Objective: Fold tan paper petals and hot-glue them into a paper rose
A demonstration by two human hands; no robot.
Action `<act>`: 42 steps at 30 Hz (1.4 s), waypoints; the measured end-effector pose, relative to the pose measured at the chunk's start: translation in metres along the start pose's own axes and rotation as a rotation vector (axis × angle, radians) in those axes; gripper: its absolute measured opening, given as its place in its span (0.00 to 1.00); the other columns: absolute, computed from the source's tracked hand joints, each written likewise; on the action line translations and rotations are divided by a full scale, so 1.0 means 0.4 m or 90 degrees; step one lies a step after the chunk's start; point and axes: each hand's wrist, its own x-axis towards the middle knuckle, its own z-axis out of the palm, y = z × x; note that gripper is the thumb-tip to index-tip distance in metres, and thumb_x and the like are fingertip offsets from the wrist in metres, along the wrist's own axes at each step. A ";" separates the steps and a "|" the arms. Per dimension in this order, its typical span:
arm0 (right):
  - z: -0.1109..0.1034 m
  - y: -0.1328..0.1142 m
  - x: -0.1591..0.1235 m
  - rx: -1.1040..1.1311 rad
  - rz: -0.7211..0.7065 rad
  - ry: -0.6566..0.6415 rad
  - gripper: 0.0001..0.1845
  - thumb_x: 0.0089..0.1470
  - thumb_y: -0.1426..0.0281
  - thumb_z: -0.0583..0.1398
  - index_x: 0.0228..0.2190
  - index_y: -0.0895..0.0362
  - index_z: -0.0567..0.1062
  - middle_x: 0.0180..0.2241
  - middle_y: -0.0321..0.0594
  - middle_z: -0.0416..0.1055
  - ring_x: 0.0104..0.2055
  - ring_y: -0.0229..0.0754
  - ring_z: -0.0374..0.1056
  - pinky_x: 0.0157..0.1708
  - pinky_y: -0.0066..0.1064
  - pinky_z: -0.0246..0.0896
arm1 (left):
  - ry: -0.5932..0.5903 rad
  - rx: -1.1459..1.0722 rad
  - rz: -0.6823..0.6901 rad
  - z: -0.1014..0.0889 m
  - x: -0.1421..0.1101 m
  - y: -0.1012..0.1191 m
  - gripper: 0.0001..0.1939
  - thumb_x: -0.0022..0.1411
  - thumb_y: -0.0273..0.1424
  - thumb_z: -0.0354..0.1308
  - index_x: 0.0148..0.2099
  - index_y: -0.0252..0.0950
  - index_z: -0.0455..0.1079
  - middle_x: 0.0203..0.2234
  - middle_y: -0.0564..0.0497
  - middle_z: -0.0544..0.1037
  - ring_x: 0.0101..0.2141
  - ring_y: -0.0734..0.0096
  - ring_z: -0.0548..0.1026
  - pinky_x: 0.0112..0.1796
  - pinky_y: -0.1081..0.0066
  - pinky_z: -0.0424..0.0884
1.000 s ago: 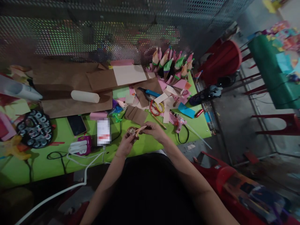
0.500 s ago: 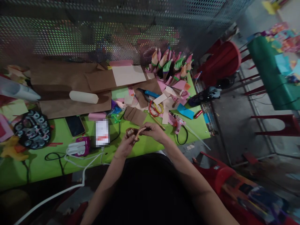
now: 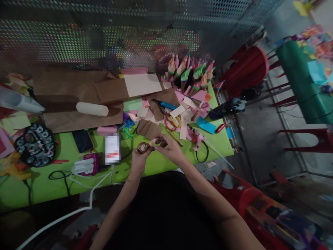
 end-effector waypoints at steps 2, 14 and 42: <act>0.004 0.000 -0.009 -0.038 0.025 0.085 0.11 0.52 0.64 0.64 0.37 0.55 0.75 0.31 0.38 0.75 0.30 0.38 0.69 0.30 0.29 0.65 | 0.015 0.006 0.022 0.005 0.000 -0.005 0.14 0.43 0.35 0.71 0.26 0.35 0.70 0.22 0.55 0.74 0.26 0.74 0.72 0.32 0.73 0.71; 0.039 0.011 -0.033 0.132 0.103 0.100 0.14 0.49 0.58 0.67 0.33 0.55 0.78 0.32 0.39 0.78 0.34 0.42 0.73 0.37 0.33 0.69 | -0.003 0.129 0.244 0.031 -0.021 -0.030 0.05 0.51 0.28 0.64 0.34 0.37 0.72 0.30 0.52 0.76 0.33 0.69 0.74 0.37 0.70 0.70; -0.037 0.013 0.003 0.159 0.093 0.193 0.11 0.48 0.59 0.66 0.26 0.53 0.75 0.27 0.38 0.75 0.30 0.41 0.70 0.34 0.34 0.69 | -0.285 -0.294 -0.242 0.006 -0.015 -0.010 0.23 0.48 0.28 0.56 0.49 0.34 0.71 0.34 0.49 0.75 0.26 0.77 0.64 0.31 0.72 0.64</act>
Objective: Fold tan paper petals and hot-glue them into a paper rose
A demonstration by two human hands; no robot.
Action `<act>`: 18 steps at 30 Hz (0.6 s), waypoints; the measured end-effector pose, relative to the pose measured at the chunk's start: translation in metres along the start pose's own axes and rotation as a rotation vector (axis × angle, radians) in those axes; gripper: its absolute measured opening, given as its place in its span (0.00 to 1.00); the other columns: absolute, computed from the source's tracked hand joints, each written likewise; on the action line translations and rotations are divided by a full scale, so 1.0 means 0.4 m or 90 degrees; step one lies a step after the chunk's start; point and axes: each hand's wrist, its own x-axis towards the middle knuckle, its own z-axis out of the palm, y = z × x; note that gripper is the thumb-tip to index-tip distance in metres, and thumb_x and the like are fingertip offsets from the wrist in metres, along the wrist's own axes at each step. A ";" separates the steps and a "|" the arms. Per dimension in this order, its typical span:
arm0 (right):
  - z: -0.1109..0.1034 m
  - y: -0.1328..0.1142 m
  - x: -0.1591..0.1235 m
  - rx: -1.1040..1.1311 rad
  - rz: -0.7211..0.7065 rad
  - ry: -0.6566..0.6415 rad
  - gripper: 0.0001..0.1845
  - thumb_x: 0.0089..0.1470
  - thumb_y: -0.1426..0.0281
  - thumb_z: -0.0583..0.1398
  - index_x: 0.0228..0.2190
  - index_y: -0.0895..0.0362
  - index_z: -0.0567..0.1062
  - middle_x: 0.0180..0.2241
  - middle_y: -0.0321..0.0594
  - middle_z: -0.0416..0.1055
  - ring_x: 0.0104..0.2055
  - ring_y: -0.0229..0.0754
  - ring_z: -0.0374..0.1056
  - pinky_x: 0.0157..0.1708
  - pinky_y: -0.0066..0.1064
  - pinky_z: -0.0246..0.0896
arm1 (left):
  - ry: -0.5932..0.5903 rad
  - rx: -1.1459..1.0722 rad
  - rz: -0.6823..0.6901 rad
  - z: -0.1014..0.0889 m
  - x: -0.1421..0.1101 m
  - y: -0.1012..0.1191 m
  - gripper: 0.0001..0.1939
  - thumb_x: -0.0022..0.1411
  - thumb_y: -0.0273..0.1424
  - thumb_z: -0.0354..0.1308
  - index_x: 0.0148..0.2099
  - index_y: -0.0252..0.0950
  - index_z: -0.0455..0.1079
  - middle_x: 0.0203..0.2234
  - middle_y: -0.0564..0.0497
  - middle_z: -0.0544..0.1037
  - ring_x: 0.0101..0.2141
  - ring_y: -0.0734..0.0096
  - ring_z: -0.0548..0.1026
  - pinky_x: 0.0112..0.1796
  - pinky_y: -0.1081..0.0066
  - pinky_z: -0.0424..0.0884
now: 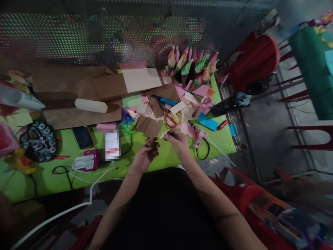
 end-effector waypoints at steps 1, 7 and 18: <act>0.001 -0.002 -0.002 0.006 -0.002 -0.001 0.11 0.48 0.59 0.66 0.26 0.53 0.75 0.27 0.38 0.75 0.30 0.41 0.70 0.34 0.34 0.69 | -0.011 -0.017 -0.009 -0.001 -0.002 0.005 0.23 0.48 0.28 0.56 0.49 0.34 0.71 0.34 0.49 0.74 0.25 0.78 0.64 0.31 0.72 0.64; 0.009 -0.013 -0.012 -0.006 -0.011 -0.017 0.12 0.50 0.58 0.65 0.27 0.53 0.75 0.28 0.38 0.75 0.30 0.41 0.70 0.35 0.35 0.69 | 0.002 0.030 0.011 -0.006 0.002 0.002 0.25 0.50 0.30 0.54 0.52 0.36 0.72 0.33 0.49 0.75 0.26 0.76 0.66 0.31 0.72 0.65; 0.026 -0.069 -0.042 -0.281 -0.153 -0.063 0.05 0.53 0.66 0.63 0.30 0.54 0.77 0.29 0.39 0.77 0.31 0.42 0.71 0.34 0.33 0.67 | 0.040 0.399 0.220 0.009 -0.009 0.015 0.21 0.54 0.27 0.57 0.51 0.39 0.72 0.48 0.49 0.77 0.51 0.61 0.70 0.55 0.65 0.63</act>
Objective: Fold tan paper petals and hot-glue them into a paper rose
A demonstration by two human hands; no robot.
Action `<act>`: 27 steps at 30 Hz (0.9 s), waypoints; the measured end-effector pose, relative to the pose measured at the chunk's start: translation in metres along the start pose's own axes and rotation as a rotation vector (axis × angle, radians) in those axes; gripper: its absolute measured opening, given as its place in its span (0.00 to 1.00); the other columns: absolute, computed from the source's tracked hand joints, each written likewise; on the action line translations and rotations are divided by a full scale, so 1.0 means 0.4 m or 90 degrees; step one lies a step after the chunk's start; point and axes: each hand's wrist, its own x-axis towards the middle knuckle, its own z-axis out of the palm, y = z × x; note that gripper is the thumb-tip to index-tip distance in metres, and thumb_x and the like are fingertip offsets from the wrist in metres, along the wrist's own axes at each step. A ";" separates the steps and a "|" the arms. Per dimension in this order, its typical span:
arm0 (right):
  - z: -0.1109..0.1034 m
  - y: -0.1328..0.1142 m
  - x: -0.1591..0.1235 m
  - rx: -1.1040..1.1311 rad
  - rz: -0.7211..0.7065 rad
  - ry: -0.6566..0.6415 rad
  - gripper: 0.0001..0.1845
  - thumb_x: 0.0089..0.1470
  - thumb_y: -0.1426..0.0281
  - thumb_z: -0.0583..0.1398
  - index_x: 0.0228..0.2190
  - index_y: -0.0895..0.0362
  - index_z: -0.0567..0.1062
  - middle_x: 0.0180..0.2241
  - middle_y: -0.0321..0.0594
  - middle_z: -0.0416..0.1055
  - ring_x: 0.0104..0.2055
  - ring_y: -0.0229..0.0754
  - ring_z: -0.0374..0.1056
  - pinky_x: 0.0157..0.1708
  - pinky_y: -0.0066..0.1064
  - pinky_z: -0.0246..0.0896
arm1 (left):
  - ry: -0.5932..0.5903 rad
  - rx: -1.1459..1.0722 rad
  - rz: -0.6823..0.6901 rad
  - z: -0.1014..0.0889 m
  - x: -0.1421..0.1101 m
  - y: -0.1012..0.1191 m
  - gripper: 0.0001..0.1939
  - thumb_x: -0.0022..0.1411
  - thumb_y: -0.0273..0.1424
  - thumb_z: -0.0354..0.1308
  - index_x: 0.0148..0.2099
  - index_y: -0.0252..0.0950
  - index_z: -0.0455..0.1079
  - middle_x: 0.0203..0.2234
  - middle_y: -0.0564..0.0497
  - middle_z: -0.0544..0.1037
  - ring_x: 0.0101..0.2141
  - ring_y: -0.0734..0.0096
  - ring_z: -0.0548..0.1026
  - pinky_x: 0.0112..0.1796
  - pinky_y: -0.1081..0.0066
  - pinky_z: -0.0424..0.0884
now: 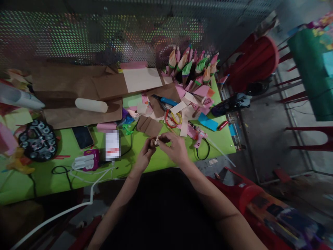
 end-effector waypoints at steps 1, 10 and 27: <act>0.001 -0.004 -0.001 -0.024 -0.007 -0.006 0.04 0.53 0.67 0.62 0.30 0.54 0.77 0.30 0.39 0.77 0.32 0.42 0.72 0.34 0.33 0.67 | 0.004 0.020 0.013 0.000 -0.002 0.005 0.20 0.55 0.27 0.57 0.51 0.39 0.73 0.49 0.48 0.76 0.52 0.60 0.70 0.56 0.64 0.62; 0.015 -0.006 -0.008 -0.001 -0.013 -0.030 0.09 0.57 0.62 0.63 0.34 0.53 0.80 0.32 0.40 0.78 0.33 0.42 0.73 0.34 0.33 0.70 | 0.035 -0.011 0.008 -0.003 0.001 -0.016 0.21 0.52 0.29 0.62 0.51 0.41 0.74 0.48 0.49 0.77 0.53 0.58 0.69 0.58 0.63 0.62; 0.001 0.008 -0.014 -0.063 -0.158 -0.040 0.06 0.58 0.70 0.61 0.32 0.51 0.80 0.34 0.41 0.75 0.37 0.43 0.72 0.37 0.34 0.70 | 0.004 -0.053 -0.051 0.005 -0.003 0.008 0.23 0.53 0.45 0.67 0.47 0.38 0.74 0.44 0.47 0.77 0.48 0.60 0.72 0.51 0.65 0.67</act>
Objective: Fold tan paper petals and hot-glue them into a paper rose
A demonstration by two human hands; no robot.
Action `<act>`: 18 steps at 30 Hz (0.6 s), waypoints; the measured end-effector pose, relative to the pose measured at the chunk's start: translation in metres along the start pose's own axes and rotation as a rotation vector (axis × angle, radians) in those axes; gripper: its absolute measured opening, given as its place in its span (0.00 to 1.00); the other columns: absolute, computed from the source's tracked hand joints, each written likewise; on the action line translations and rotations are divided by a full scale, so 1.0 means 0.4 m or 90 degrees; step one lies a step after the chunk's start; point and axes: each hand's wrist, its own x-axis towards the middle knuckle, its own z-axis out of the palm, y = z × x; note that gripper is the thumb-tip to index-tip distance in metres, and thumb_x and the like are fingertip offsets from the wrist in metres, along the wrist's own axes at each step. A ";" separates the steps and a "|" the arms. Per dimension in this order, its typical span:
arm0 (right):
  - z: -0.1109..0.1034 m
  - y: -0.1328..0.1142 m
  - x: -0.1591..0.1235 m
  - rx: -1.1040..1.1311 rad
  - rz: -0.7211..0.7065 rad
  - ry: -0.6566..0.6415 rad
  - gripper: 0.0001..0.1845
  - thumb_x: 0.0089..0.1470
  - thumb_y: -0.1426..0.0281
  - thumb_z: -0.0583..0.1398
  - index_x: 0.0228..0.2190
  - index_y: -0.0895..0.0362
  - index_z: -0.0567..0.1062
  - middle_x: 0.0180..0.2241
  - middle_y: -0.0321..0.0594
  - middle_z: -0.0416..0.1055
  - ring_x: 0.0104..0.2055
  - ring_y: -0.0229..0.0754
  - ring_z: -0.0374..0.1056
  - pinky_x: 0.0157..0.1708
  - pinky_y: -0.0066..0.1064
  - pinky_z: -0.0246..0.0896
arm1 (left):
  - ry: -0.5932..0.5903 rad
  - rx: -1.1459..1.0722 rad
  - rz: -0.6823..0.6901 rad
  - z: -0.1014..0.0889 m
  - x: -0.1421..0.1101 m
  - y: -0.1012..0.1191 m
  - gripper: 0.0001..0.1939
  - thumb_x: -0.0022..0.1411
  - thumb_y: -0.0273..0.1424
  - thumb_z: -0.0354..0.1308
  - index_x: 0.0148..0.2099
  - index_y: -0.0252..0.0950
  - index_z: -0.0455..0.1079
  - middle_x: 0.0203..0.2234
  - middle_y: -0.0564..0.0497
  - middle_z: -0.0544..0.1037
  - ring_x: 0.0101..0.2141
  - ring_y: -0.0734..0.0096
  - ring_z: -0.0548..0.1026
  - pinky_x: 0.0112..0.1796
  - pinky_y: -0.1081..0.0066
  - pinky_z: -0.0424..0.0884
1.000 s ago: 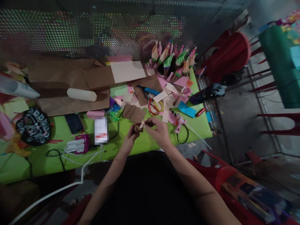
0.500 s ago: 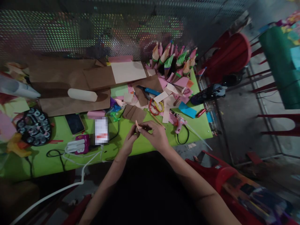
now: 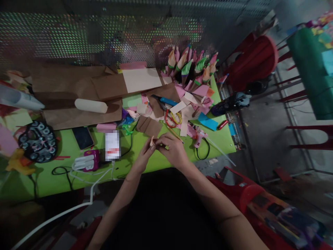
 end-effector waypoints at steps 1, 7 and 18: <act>-0.001 -0.001 0.000 -0.008 -0.015 -0.005 0.06 0.59 0.71 0.61 0.32 0.51 0.80 0.35 0.41 0.75 0.38 0.43 0.73 0.37 0.34 0.70 | 0.001 0.008 0.002 0.002 -0.002 0.003 0.24 0.53 0.46 0.67 0.47 0.38 0.74 0.43 0.47 0.76 0.48 0.60 0.72 0.52 0.65 0.67; -0.012 -0.001 0.005 -0.062 -0.106 -0.030 0.08 0.58 0.75 0.60 0.34 0.52 0.79 0.38 0.42 0.76 0.40 0.42 0.73 0.40 0.33 0.70 | -0.014 0.029 0.010 0.011 -0.010 0.020 0.24 0.58 0.48 0.63 0.49 0.36 0.71 0.46 0.47 0.76 0.50 0.61 0.71 0.54 0.64 0.66; -0.035 -0.008 0.022 0.039 -0.072 -0.128 0.08 0.60 0.75 0.60 0.34 0.53 0.80 0.38 0.41 0.76 0.40 0.41 0.74 0.40 0.31 0.70 | -0.035 -0.018 -0.024 -0.013 -0.004 -0.035 0.27 0.56 0.50 0.63 0.51 0.37 0.73 0.48 0.47 0.78 0.52 0.58 0.72 0.55 0.62 0.66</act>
